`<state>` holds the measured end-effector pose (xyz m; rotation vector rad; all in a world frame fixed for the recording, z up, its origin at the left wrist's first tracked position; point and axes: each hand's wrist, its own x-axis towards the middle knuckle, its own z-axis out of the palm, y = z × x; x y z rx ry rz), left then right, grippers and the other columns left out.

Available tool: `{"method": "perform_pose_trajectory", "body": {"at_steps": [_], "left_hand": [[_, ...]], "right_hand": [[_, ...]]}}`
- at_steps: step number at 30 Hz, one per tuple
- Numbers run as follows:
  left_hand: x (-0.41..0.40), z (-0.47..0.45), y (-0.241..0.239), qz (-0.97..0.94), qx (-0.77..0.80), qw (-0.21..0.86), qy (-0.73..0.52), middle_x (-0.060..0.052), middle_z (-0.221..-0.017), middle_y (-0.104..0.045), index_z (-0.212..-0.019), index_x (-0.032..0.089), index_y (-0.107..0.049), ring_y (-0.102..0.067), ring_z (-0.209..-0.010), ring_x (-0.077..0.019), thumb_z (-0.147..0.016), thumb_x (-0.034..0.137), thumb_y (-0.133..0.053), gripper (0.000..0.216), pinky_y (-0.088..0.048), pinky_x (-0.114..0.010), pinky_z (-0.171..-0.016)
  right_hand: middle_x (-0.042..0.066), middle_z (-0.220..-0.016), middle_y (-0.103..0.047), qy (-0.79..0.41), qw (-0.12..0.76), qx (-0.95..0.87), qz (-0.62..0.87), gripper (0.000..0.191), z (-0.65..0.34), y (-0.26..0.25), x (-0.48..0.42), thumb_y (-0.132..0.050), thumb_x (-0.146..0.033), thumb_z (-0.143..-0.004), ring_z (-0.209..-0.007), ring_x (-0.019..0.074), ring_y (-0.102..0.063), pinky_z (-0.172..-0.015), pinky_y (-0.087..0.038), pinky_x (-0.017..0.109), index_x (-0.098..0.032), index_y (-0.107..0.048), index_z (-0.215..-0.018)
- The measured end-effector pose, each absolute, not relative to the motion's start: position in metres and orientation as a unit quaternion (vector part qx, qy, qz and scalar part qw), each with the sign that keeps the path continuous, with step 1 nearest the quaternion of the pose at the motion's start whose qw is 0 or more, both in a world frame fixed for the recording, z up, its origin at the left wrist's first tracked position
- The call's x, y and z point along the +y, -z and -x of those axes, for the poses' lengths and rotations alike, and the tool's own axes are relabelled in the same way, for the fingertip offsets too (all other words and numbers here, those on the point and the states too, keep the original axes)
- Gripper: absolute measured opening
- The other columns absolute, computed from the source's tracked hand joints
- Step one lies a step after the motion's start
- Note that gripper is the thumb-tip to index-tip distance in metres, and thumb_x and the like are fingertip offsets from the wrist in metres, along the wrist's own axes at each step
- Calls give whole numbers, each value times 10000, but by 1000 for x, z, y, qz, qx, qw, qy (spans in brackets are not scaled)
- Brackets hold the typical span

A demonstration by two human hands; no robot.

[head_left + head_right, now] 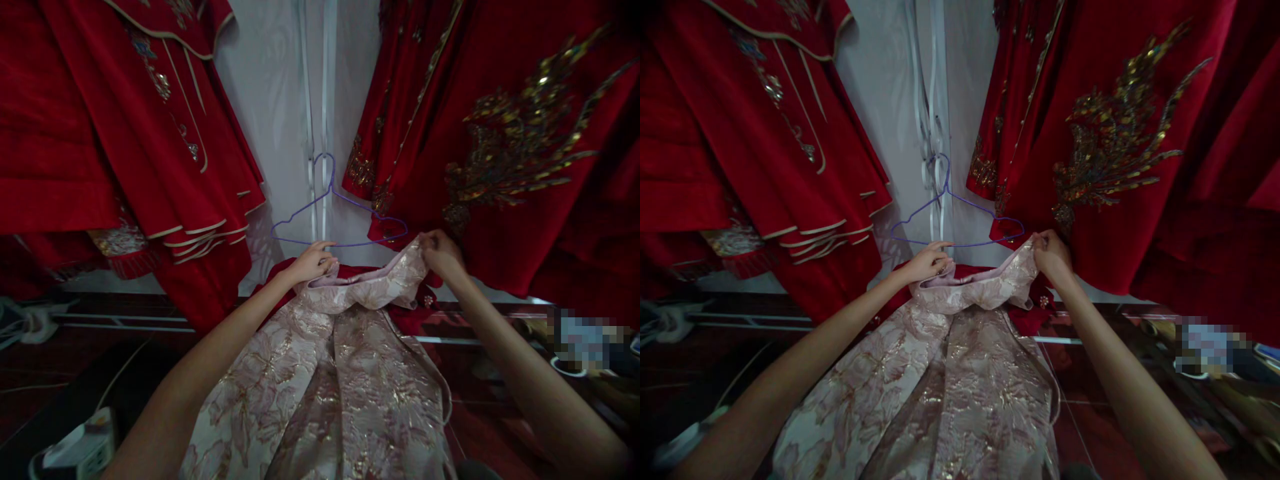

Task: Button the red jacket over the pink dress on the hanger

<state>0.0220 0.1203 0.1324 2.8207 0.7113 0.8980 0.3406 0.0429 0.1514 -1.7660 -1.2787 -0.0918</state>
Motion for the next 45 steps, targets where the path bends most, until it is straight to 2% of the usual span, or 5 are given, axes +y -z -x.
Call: {"method": "perform_pose_trajectory", "body": {"at_steps": [11, 19, 32, 36, 45], "left_hand": [[122, -6, -142, -908, 247, 113, -320, -80, -1147, -633, -888, 171, -677, -554, -1068, -186, -900, 342, -422, 307, -404, -367, -966], [120, -4, -142, -901, 257, 126, -326, -91, -1132, -643, -897, 163, -680, -565, -1056, -187, -898, 345, -428, 311, -408, -367, -959], [107, -33, -144, -862, 266, 247, -354, -59, -997, -683, -993, 154, -654, -608, -917, -167, -899, 447, -379, 413, -448, -266, -821], [108, -29, -151, -845, 289, 204, -401, -15, -761, -636, -806, 137, -634, -569, -743, -135, -899, 469, -352, 445, -429, -225, -707], [151, 105, -140, -707, 497, -12, -502, -20, -695, -607, -772, 151, -609, -528, -670, -143, -898, 455, -336, 428, -382, -222, -646]], "right_hand": [[110, -826, -651, 109, 511, -498, 693, 331, -353, -150, 56, -395, -469, -848, -719, 248, -585, -640, -396, 330, -197, -578, -899], [107, -673, -641, 134, 416, -503, 746, 233, -357, -147, 58, -471, -386, -811, -589, 229, -555, -555, -351, 318, -197, -607, -809], [71, -806, -662, 178, 507, -609, 583, 372, -289, -198, 70, -364, -511, -888, -704, 208, -588, -657, -379, 298, -208, -580, -882], [38, -767, -645, 184, 488, -639, 566, 363, -276, -199, 80, -337, -502, -902, -706, 201, -575, -750, -370, 338, -213, -553, -863], [-1, -667, -591, 99, 516, -660, 536, 377, -292, -203, 84, -423, -553, -846, -594, 146, -508, -642, -376, 273, -204, -547, -779]]}}
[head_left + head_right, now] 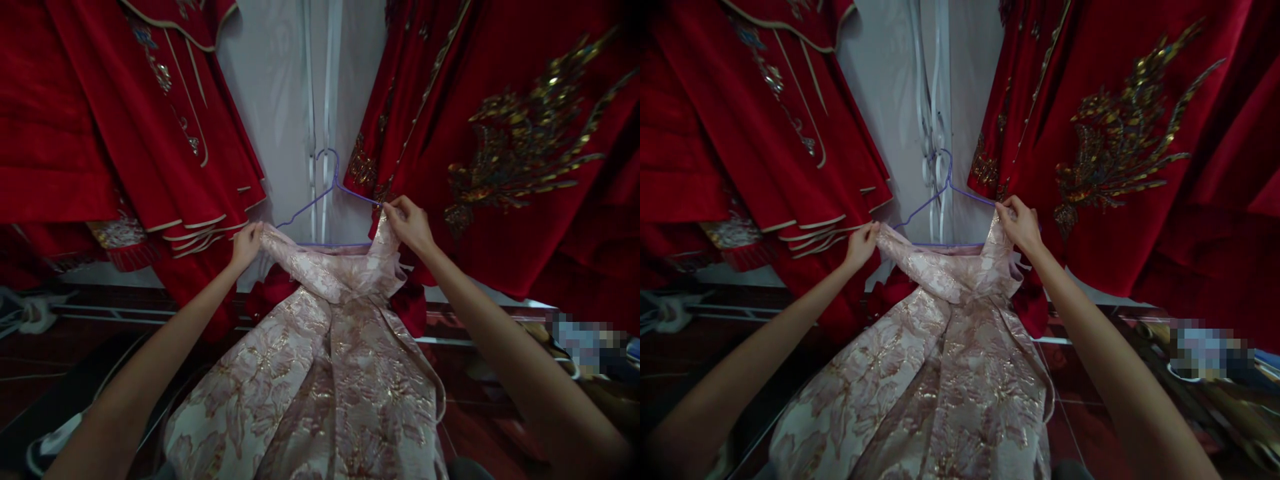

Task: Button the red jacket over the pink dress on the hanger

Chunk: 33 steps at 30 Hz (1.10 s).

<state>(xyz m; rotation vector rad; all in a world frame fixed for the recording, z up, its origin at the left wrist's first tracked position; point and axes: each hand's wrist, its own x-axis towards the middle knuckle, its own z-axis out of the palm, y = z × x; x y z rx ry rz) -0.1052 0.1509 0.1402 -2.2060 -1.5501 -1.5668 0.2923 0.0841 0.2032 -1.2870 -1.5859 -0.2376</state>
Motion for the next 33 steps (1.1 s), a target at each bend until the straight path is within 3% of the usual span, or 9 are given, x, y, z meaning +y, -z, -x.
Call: {"method": "perform_pose_trajectory", "body": {"at_steps": [5, 12, 17, 21, 28, 33], "left_hand": [[151, 142, -112, 715, -589, -8, 378, -37, -762, -679, -873, 181, -665, -598, -755, -190, -877, 490, -341, 448, -395, -237, -691], [154, 137, -113, 709, -632, -33, 310, -62, -816, -703, -891, 182, -678, -623, -813, -225, -865, 511, -343, 470, -407, -265, -707], [156, 139, -116, 722, -597, -44, 348, -39, -801, -705, -904, 186, -679, -614, -799, -213, -854, 501, -376, 440, -420, -255, -705], [164, 130, -130, 747, -533, -48, 395, -63, -911, -703, -954, 149, -673, -607, -808, -194, -865, 487, -346, 478, -436, -253, -727], [172, 126, -145, 781, -533, -90, 312, -65, -820, -713, -869, 156, -700, -619, -752, -207, -819, 417, -433, 377, -436, -261, -649], [168, 138, -140, 770, -500, -127, 376, -72, -889, -710, -904, 140, -684, -621, -832, -207, -818, 461, -447, 408, -463, -266, -736]], "right_hand": [[13, -712, -618, 89, 513, -661, 540, 375, -291, -204, 85, -425, -558, -840, -634, 156, -528, -643, -386, 271, -208, -552, -799], [20, -733, -645, 104, 499, -655, 558, 345, -291, -205, 85, -430, -532, -845, -630, 167, -547, -686, -391, 301, -215, -564, -824], [9, -707, -626, 105, 500, -657, 555, 318, -292, -205, 85, -448, -507, -844, -604, 151, -534, -666, -382, 284, -212, -563, -822], [8, -672, -600, 81, 505, -666, 543, 340, -291, -205, 84, -441, -518, -842, -591, 143, -513, -605, -367, 258, -203, -554, -785], [9, -664, -596, 76, 505, -667, 542, 343, -292, -208, 82, -441, -523, -834, -589, 142, -505, -595, -366, 255, -205, -547, -762], [8, -652, -586, 73, 508, -664, 544, 351, -294, -206, 85, -451, -530, -828, -577, 138, -494, -559, -350, 247, -200, -555, -771]]}}
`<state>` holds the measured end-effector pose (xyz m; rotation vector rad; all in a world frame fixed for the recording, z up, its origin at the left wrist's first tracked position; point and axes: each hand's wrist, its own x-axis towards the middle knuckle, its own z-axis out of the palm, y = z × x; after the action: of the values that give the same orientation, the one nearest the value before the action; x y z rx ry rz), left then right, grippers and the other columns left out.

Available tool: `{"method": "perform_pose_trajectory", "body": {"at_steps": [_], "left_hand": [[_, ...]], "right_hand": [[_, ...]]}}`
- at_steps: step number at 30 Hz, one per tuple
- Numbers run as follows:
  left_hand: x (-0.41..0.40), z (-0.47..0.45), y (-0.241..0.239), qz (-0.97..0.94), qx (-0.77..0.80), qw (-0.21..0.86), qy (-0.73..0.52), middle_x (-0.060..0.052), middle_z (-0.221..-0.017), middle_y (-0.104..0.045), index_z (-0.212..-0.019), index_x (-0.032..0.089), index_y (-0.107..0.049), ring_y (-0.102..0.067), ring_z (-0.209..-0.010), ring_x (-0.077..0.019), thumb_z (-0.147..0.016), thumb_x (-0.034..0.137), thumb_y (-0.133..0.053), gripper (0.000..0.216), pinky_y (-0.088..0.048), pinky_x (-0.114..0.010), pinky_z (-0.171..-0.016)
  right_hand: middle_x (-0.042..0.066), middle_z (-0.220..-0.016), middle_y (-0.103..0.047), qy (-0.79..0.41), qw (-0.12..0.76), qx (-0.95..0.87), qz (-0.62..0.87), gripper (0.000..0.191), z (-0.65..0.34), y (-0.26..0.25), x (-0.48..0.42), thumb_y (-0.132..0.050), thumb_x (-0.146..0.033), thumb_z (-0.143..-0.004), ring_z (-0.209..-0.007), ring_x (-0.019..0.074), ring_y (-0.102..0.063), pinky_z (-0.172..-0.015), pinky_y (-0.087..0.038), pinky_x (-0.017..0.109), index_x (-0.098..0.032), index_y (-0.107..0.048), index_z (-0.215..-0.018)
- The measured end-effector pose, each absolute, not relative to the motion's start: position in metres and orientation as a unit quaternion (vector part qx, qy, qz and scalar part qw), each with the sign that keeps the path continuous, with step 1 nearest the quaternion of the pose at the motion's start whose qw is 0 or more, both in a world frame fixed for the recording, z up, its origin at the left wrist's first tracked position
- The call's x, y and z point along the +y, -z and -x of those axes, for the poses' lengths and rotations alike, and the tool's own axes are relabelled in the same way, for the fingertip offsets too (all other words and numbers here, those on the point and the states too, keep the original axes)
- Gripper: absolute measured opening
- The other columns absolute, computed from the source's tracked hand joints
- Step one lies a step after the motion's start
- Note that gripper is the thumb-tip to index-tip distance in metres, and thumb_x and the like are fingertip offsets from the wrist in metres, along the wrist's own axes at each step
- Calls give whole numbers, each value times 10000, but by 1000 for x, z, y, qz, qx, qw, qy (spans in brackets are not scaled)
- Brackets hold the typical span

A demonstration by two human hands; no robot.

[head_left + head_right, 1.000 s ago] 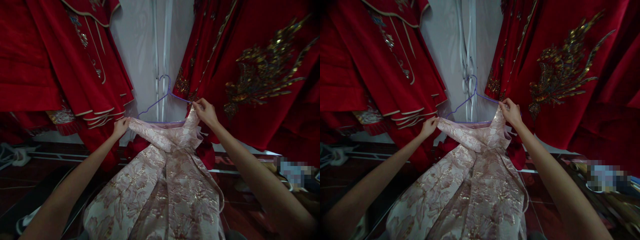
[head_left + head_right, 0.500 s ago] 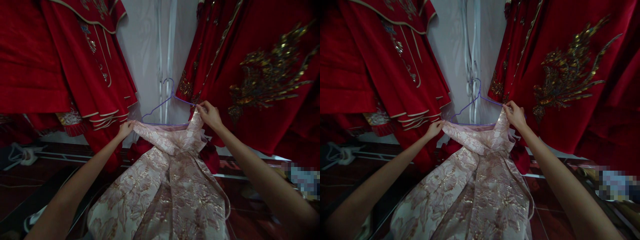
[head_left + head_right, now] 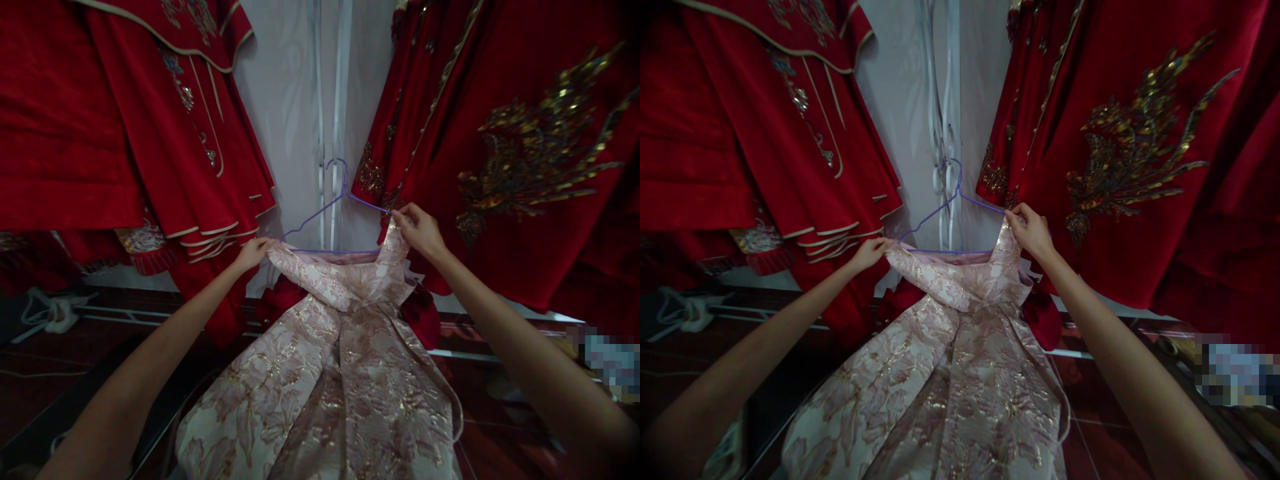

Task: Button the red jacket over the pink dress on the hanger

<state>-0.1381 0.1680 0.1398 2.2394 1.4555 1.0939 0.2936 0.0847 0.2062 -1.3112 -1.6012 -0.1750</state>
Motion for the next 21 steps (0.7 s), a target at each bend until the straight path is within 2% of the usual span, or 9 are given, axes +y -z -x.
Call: {"method": "perform_pose_trajectory", "body": {"at_steps": [5, 11, 16, 18, 21], "left_hand": [[164, 101, -166, -766, 432, 135, -457, -83, -948, -705, -967, 108, -683, -619, -851, -204, -814, 545, -447, 519, -473, -276, -760], [162, 71, -190, -785, 390, 172, -450, -69, -919, -710, -951, 109, -691, -623, -802, -200, -793, 529, -504, 486, -478, -282, -717], [165, 118, -151, -712, 483, 316, -399, -89, -783, -695, -895, 104, -648, -629, -705, -177, -810, 458, -492, 395, -497, -300, -662], [161, 136, -125, -709, 521, 356, -315, -77, -750, -685, -865, 124, -636, -619, -654, -159, -740, 394, -581, 303, -495, -294, -644], [149, 146, -95, -731, 519, 372, -242, -59, -830, -684, -830, 156, -640, -628, -768, -169, -596, 340, -697, 303, -488, -280, -724]], "right_hand": [[6, -643, -570, 55, 516, -662, 540, 350, -291, -202, 86, -462, -531, -824, -574, 137, -484, -538, -342, 242, -198, -547, -758], [-4, -626, -541, 25, 538, -653, 532, 349, -293, -199, 91, -492, -536, -800, -582, 136, -475, -543, -358, 243, -198, -533, -725], [-10, -605, -528, -11, 550, -650, 523, 356, -294, -196, 98, -498, -545, -787, -562, 131, -459, -538, -370, 243, -200, -521, -704], [-9, -610, -529, -17, 553, -652, 519, 358, -293, -194, 101, -499, -549, -782, -569, 133, -463, -544, -376, 245, -200, -517, -703], [-6, -624, -540, -15, 554, -653, 517, 354, -293, -193, 103, -495, -543, -785, -585, 137, -472, -557, -382, 247, -200, -515, -699]]}}
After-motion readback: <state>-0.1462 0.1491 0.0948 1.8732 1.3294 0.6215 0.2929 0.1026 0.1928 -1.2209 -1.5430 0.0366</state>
